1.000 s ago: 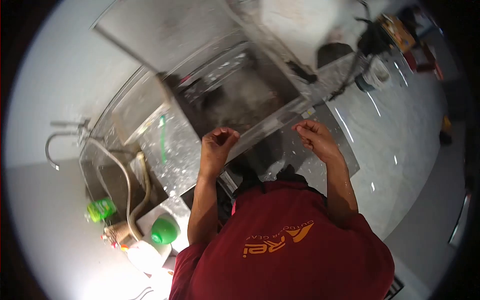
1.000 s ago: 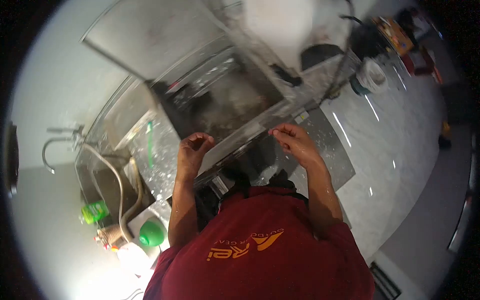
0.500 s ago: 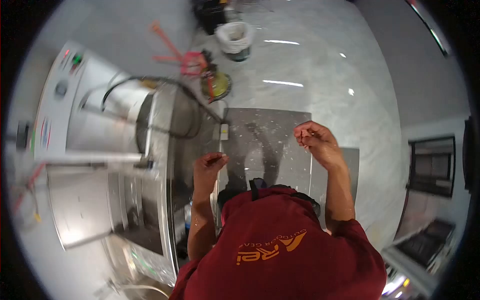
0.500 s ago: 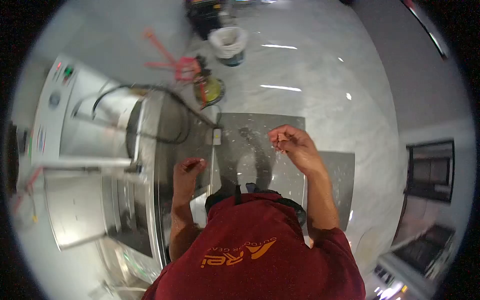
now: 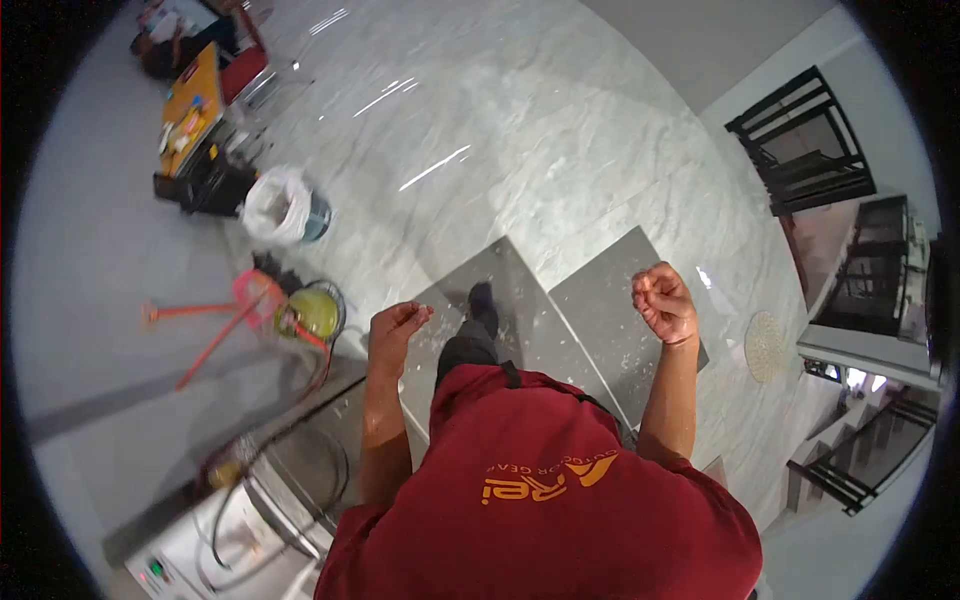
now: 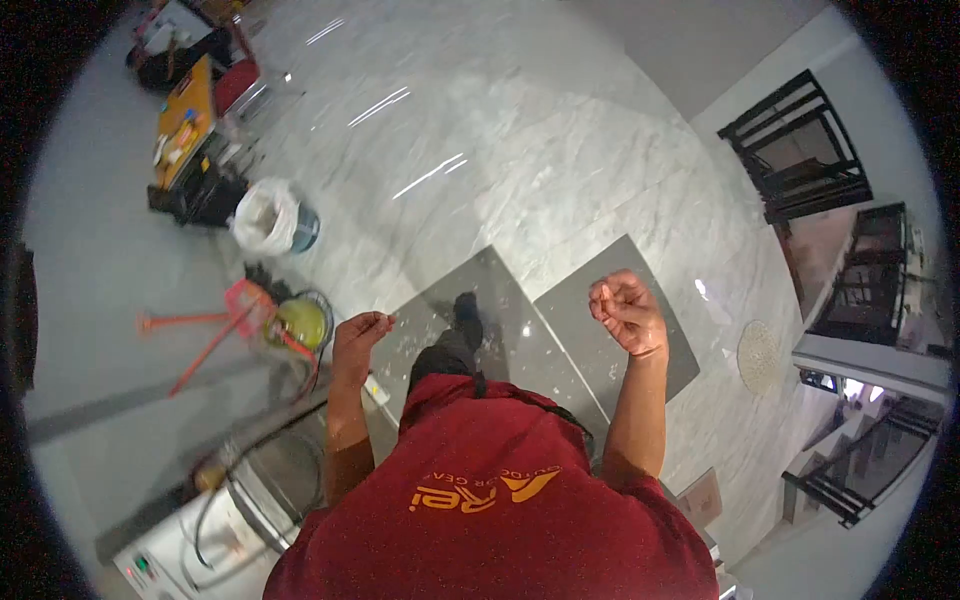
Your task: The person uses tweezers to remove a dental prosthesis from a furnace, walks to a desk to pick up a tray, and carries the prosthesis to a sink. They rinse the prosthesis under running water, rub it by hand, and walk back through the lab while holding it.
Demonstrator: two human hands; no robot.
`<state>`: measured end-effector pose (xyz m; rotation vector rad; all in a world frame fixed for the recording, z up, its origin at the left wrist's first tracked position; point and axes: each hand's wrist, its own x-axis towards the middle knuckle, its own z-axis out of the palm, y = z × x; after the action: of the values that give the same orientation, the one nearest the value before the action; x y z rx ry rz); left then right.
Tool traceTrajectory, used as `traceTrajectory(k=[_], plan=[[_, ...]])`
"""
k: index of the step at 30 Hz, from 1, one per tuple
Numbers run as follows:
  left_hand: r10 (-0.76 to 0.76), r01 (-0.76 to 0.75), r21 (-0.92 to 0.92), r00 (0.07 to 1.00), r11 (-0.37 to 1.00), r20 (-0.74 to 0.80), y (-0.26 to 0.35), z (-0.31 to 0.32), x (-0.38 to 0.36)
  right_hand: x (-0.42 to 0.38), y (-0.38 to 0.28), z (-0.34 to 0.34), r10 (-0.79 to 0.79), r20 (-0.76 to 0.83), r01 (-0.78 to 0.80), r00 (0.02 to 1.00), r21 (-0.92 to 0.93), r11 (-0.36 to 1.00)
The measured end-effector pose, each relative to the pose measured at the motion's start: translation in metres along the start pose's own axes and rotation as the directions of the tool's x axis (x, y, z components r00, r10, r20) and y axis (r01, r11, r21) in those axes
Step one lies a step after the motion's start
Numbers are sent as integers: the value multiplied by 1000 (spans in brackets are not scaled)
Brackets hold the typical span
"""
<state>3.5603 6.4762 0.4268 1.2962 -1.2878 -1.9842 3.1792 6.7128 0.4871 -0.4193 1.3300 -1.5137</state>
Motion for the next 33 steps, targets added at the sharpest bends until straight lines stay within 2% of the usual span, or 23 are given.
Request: traceTrajectory(k=[2, 3, 5, 6, 7, 8, 9, 10, 11, 13, 14, 15, 16, 17, 18, 19, 20, 22, 26, 27, 29, 32, 33], plan=[[24, -25, 7, 996, 1000, 87, 36, 35, 72, 47, -1, -41, 73, -224, -159, 972, -396, 905], [12, -21, 82, 994, 996, 111, 62, 55, 106, 65, -10, -54, -8, -388, -327, 922, -788, 522], [56, -89, 131, 969, 987, 240, 103, 97, 179, 71, -62, -64, 41, -257, -110, 965, -260, 959], [62, -114, 159, 951, 981, 302, 120, 117, 213, 72, -79, -68, 17, -187, 0, 982, 94, 996], [0, -64, 160, 928, 985, 373, 152, 142, 240, 77, -83, -82, -100, -252, 136, 962, 127, 983], [46, -202, 359, 916, 911, 398, 172, 165, 270, 83, -97, -90, -40, -388, 76, 921, 79, 994], [92, -335, 526, 896, 782, 434, 188, 187, 302, 92, -93, -110, -36, -572, -195, 820, -337, 921], [140, -457, 649, 867, 608, 479, 203, 212, 331, 104, -91, -129, -119, -705, -504, 699, -603, 618], [274, -595, 715, 804, 368, 528, 219, 235, 356, 116, -96, -133, -52, -717, -396, 695, -442, 805], [285, -609, 668, 792, 428, 539, 235, 276, 410, 152, -118, -151, 32, -679, -98, 734, -59, 993], [302, -613, 641, 788, 461, 536, 246, 298, 437, 187, -126, -172, 20, -696, -143, 718, -119, 983], [410, -665, 712, 728, 225, 550, 251, 318, 452, 216, -126, -193, 25, -712, -206, 701, -169, 964], [371, -637, 685, 767, 352, 523, 257, 333, 477, 249, -134, -210, 23, -728, -262, 685, -216, 941], [331, -605, 643, 796, 469, 508, 259, 347, 511, 295, -166, -208, 20, -646, -18, 763, 9, 1000], [266, -543, 598, 829, 589, 491, 256, 356, 537, 339, -168, -235, -120, -508, 119, 853, -35, 992], [210, -440, 486, 864, 755, 457, 254, 363, 563, 390, -208, -229, -55, -595, -73, 802, -188, 979], [255, -492, 501, 846, 712, 469, 271, 373, 584, 442, -236, -231, -51, -602, -109, 797, -225, 968], [329, -561, 537, 819, 630, 470, 304, 382, 611, 539, -294, -226, -146, -451, 26, 881, -260, 965], [274, -346, 492, 937, 799, 215, 352, 374, 701, 705, -396, -189, -115, 23, 113, 993, -453, 884], [273, -321, 497, 947, 806, 168, 356, 366, 728, 738, -409, -180, -3, 138, 69, 990, -474, 878], [212, -226, 431, 974, 874, 81, 374, 356, 783, 804, -422, -166, 141, 409, 95, 902, -503, 859], [149, -159, 375, 987, 914, 55, 411, 355, 870, 883, -419, -153, 498, 540, -48, 679, -643, 764], [150, -161, 370, 987, 915, 60, 428, 358, 904, 905, -420, -146, 601, 548, -196, 582, -623, 758]])
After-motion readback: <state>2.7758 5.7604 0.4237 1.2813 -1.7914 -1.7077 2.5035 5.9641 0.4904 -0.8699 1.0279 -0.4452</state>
